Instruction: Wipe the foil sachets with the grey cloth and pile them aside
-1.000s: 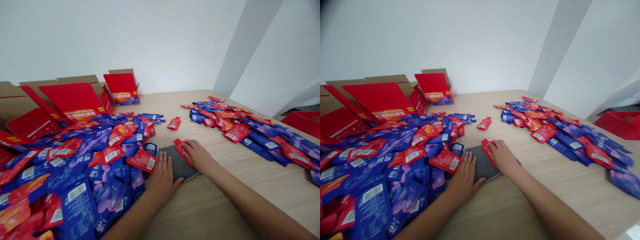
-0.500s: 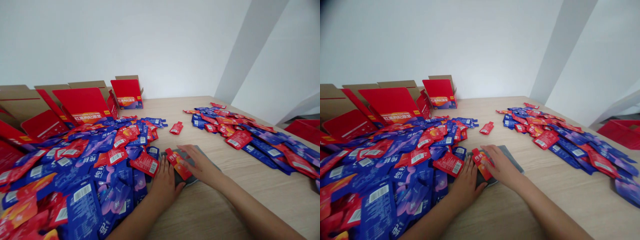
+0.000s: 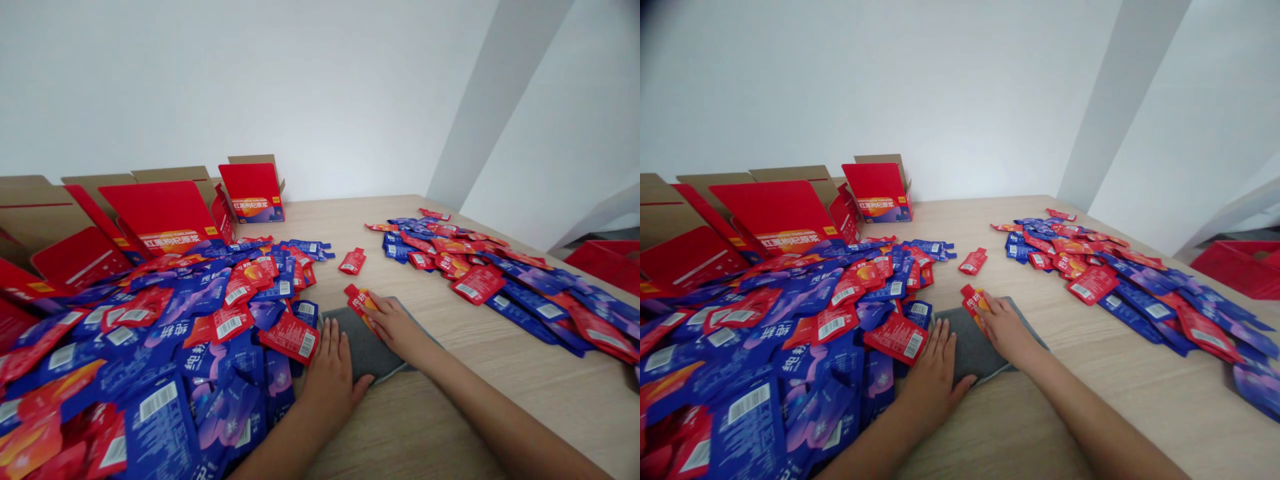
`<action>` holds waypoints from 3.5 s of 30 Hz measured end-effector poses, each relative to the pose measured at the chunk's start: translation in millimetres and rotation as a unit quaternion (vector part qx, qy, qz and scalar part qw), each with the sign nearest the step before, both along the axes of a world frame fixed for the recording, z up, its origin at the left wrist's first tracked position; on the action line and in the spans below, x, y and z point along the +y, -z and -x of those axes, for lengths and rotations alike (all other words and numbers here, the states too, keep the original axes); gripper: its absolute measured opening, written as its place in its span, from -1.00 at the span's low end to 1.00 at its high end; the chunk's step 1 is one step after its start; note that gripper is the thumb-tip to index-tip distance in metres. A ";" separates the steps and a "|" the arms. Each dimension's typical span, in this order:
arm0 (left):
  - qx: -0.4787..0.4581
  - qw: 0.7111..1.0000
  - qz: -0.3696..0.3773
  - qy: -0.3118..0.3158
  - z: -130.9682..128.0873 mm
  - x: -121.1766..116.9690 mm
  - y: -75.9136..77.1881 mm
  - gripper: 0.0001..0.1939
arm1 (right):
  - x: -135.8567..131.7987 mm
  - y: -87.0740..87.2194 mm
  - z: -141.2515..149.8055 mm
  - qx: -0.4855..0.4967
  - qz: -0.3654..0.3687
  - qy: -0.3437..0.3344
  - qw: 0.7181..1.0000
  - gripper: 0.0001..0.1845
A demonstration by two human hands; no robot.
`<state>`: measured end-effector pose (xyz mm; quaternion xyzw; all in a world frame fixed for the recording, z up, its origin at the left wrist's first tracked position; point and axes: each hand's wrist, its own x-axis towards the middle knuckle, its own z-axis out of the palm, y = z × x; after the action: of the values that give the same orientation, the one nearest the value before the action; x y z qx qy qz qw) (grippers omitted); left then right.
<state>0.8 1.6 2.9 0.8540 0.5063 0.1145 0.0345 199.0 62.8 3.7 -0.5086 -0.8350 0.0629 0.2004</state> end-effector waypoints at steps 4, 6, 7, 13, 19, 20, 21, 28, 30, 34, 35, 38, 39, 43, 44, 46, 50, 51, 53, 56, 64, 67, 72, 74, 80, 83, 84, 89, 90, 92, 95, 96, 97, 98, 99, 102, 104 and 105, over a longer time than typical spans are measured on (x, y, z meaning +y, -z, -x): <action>-0.002 1.000 0.016 0.003 -0.2 -0.5 -5.1 -0.20 | 14.3 9.0 -8.7 0.105 0.005 0.039 0.994 -0.54; -0.005 1.000 0.024 0.003 -0.3 -0.6 -7.1 -0.19 | 21.3 10.7 -8.3 0.177 0.029 0.052 0.982 -0.52; -0.006 1.000 0.030 0.002 -0.4 -0.7 -7.9 -0.19 | 25.4 10.3 -6.2 0.218 0.050 0.055 0.973 -0.50; -0.016 0.998 0.059 0.003 0.2 -0.4 -8.8 -0.19 | 68.5 -6.6 23.7 0.300 0.078 0.051 0.949 -0.45; -0.027 0.998 0.053 -0.008 -0.5 0.3 -4.4 -0.17 | 116.6 0.8 53.9 0.100 0.006 0.198 0.975 -0.42; -0.028 0.998 0.050 -0.009 -0.9 0.1 -4.6 -0.17 | 121.4 4.3 59.4 0.097 0.009 0.199 0.975 -0.41; -0.028 0.998 0.048 -0.008 -1.2 -0.1 -5.1 -0.16 | 125.3 7.4 65.6 0.090 0.010 0.196 0.976 -0.42; -0.016 0.998 0.058 -0.009 -2.0 -0.6 -8.9 -0.16 | 143.8 7.5 104.7 0.070 0.002 0.073 0.995 -0.55; -0.015 0.998 0.056 -0.009 -1.7 -0.1 -7.5 -0.16 | 147.0 4.1 98.4 0.076 -0.010 0.075 0.994 -0.55; -0.016 0.999 0.044 -0.006 -1.6 0.3 -3.9 -0.17 | 154.7 -1.0 53.6 0.079 -0.043 0.171 0.981 -0.51; -0.016 0.999 0.043 -0.006 -1.9 0.2 -3.2 -0.17 | 157.3 -2.1 38.3 0.076 -0.047 0.204 0.975 -0.48; -0.019 0.999 0.046 -0.006 -3.0 -0.4 -2.3 -0.17 | 164.9 -5.7 -6.9 0.056 -0.039 0.301 0.951 -0.36; -0.021 0.999 0.050 -0.007 -3.3 -0.5 -2.2 -0.16 | 166.7 -7.2 -19.9 0.049 -0.032 0.326 0.944 -0.34; -0.028 0.998 0.061 -0.005 -3.5 -0.3 -2.0 -0.16 | 166.5 -12.6 -52.6 0.019 -0.002 0.344 0.939 -0.37; -0.030 0.998 0.060 -0.004 -3.3 -0.2 -1.7 -0.17 | 164.5 -13.2 -56.0 0.012 0.002 0.334 0.943 -0.38; -0.034 0.998 0.053 -0.003 -2.7 -0.2 -0.4 -0.18 | 159.0 -13.9 -59.0 0.006 0.007 0.307 0.952 -0.41; -0.030 0.999 0.032 0.001 -1.7 -0.1 1.4 -0.21 | 143.8 -17.4 -56.0 0.022 0.007 0.242 0.970 -0.45; -0.028 0.999 0.029 0.002 -1.6 0.0 1.2 -0.22 | 138.5 -19.8 -53.4 0.031 0.006 0.224 0.974 -0.46; -0.025 0.999 0.027 0.005 -1.4 0.2 -0.2 -0.21 | 123.9 -26.3 -45.7 0.050 0.002 0.187 0.981 -0.47; -0.019 1.000 0.024 0.006 -1.5 0.5 -2.0 -0.21 | 89.0 -36.8 -28.9 0.123 -0.023 0.066 0.990 -0.54; -0.024 0.999 -0.022 -0.005 -0.9 0.9 7.0 -0.23 | -5.7 -31.9 -5.8 0.072 0.016 -0.154 0.985 -0.52; -0.020 0.999 -0.032 0.008 0.6 2.2 10.0 -0.26 | -16.0 -23.0 4.1 0.090 -0.020 -0.088 0.992 -0.53; -0.021 0.998 -0.051 0.021 2.7 4.2 12.0 -0.26 | -22.3 -11.7 27.5 -0.005 -0.008 -0.038 0.999 -0.54; -0.018 0.998 -0.053 0.019 2.7 4.2 11.7 -0.26 | -23.0 -11.2 27.0 -0.052 0.007 -0.043 0.998 -0.53; 0.001 0.999 -0.043 0.016 1.9 3.2 8.9 -0.27 | -19.3 -21.7 -4.2 -0.106 0.016 -0.012 0.994 -0.53; 0.003 0.999 -0.041 0.015 1.9 3.4 7.6 -0.27 | -15.2 -23.2 -15.3 -0.088 0.018 -0.001 0.996 -0.52; 0.002 0.999 -0.040 0.015 1.9 3.4 7.1 -0.26 | -13.9 -22.9 -17.1 -0.073 0.018 0.003 0.997 -0.51; 0.002 0.999 -0.032 0.015 1.6 1.4 3.4 -0.25 | -15.6 -29.9 -13.2 0.019 -0.052 0.043 0.998 -0.52; 0.001 0.999 -0.032 0.013 1.4 0.8 2.8 -0.25 | -18.2 -34.3 -10.2 0.041 -0.076 0.033 0.996 -0.53; -0.003 0.999 -0.036 0.008 1.0 -0.3 2.4 -0.24 | -24.9 -44.6 -2.8 0.090 -0.105 -0.013 0.990 -0.57; -0.006 0.999 -0.044 0.007 0.9 -0.4 3.8 -0.24 | -33.6 -54.7 6.7 0.138 -0.100 -0.072 0.983 -0.63; -0.006 0.999 -0.046 0.009 1.1 -0.1 4.8 -0.25 | -34.9 -54.8 8.5 0.141 -0.096 -0.078 0.982 -0.64; -0.005 0.999 -0.049 0.013 1.3 0.3 6.0 -0.25 | -35.3 -53.0 9.6 0.138 -0.093 -0.077 0.983 -0.64; -0.005 0.998 -0.053 0.016 1.5 0.8 7.2 -0.25 | -35.1 -49.4 10.1 0.130 -0.091 -0.073 0.985 -0.64; -0.005 0.998 -0.057 0.020 1.8 1.2 8.4 -0.26 | -34.4 -44.5 10.6 0.122 -0.089 -0.066 0.986 -0.64; -0.012 0.998 -0.064 0.024 2.3 2.1 11.1 -0.26 | -32.5 -26.9 14.0 0.079 -0.072 -0.048 0.993 -0.62; -0.012 0.998 -0.062 0.025 2.5 2.5 11.5 -0.26 | -31.9 -17.6 18.1 0.035 -0.047 -0.038 0.998 -0.62; -0.010 0.998 -0.060 0.026 2.6 2.7 11.2 -0.26 | -31.5 -14.6 19.7 0.011 -0.034 -0.033 0.999 -0.62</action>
<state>-1.8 4.3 -8.4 0.8664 0.4755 0.1524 -0.0085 179.3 31.4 18.2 -0.4729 -0.8508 0.0466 0.2245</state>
